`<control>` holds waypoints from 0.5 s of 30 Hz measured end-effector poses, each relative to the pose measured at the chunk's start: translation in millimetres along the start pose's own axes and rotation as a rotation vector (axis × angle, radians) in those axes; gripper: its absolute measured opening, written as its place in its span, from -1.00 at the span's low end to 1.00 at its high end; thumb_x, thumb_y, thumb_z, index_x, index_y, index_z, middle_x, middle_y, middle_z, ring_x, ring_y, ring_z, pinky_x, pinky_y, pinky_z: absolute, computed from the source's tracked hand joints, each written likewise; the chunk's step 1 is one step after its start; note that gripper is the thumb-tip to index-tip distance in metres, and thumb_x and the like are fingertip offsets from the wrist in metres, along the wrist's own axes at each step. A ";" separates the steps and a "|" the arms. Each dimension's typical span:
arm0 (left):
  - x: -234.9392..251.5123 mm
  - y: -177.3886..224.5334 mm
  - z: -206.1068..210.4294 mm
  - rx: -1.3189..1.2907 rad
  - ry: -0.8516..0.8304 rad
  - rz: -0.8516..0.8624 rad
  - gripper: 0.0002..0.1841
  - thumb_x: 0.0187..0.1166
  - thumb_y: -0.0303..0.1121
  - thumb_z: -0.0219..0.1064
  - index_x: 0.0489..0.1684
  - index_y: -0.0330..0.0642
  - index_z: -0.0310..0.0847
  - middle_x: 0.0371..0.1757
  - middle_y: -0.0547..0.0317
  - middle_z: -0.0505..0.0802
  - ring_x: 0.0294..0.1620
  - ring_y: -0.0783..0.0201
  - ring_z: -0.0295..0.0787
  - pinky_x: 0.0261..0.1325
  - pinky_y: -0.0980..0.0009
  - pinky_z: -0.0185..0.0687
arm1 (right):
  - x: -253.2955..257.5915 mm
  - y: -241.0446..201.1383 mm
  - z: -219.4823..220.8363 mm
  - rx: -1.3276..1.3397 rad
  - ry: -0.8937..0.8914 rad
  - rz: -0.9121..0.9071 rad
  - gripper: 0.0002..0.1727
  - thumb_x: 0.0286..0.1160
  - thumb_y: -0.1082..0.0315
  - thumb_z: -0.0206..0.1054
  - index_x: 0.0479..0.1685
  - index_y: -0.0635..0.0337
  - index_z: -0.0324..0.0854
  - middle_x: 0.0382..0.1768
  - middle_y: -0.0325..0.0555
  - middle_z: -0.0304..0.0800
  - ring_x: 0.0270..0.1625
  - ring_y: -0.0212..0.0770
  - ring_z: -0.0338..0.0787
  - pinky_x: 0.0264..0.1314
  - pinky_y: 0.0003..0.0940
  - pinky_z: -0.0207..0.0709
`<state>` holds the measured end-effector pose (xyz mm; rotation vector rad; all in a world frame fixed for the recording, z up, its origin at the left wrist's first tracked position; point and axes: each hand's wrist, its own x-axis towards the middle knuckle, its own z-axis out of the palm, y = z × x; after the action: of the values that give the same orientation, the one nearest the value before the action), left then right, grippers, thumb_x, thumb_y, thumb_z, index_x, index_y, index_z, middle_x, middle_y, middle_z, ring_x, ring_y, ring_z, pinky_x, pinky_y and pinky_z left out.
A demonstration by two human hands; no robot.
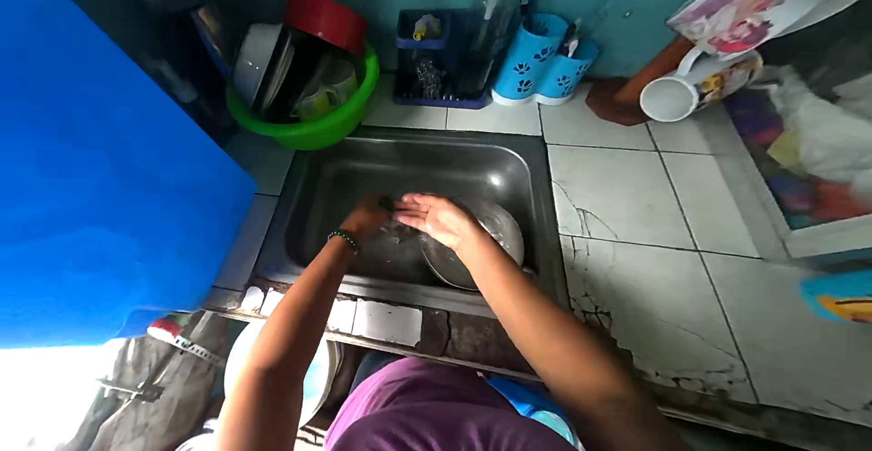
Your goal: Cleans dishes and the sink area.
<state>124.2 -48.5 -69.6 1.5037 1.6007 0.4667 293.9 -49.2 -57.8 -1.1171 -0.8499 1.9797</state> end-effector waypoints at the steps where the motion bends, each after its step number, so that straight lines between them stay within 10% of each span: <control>1: 0.1 2.3 -2.5 0.046 0.013 0.039 -0.65 0.55 -0.59 0.34 0.28 -0.49 0.60 0.18 -0.35 0.76 0.20 -0.12 0.72 0.34 -0.05 0.58 | -3.7 -8.6 9.6 -0.049 0.001 -0.042 -0.63 0.88 0.37 -0.10 0.38 0.44 0.43 0.13 0.08 0.71 0.02 -0.19 0.82 0.13 -0.30 0.71; 4: -6.0 11.6 -10.5 0.052 0.053 0.084 -0.64 0.49 -0.54 0.47 0.25 -0.44 0.68 0.17 -0.31 0.81 0.22 -0.11 0.76 0.39 -0.07 0.59 | -12.5 -11.4 4.9 -0.125 0.232 -0.158 -0.68 0.78 0.40 0.06 0.35 0.36 0.49 0.14 0.08 0.73 -0.06 -0.18 0.80 -0.03 -0.24 0.70; 10: -14.6 14.2 -18.9 0.021 0.116 0.119 -0.47 0.71 -0.19 0.35 0.48 -0.44 0.45 0.24 -0.39 0.75 0.30 -0.19 0.71 0.44 -0.12 0.53 | -0.2 49.8 -63.2 0.042 0.806 -0.127 -0.60 0.76 0.49 0.07 0.50 0.47 0.38 0.46 0.34 0.44 0.40 0.08 0.49 0.46 0.00 0.38; 15: -5.1 10.3 -13.8 0.075 -0.056 0.065 -0.45 0.48 -0.58 0.49 0.48 -0.39 0.44 0.30 -0.35 0.70 0.10 -0.10 0.76 0.15 0.00 0.70 | 8.1 30.5 -38.8 0.339 0.336 0.083 -0.61 0.89 0.25 -0.15 0.41 0.35 0.31 0.07 0.08 0.63 -0.03 -0.19 0.75 0.03 -0.38 0.65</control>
<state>119.2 -47.3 -52.4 1.6151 1.5446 0.4009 317.5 -51.4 -101.8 -1.2455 -0.2844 1.8409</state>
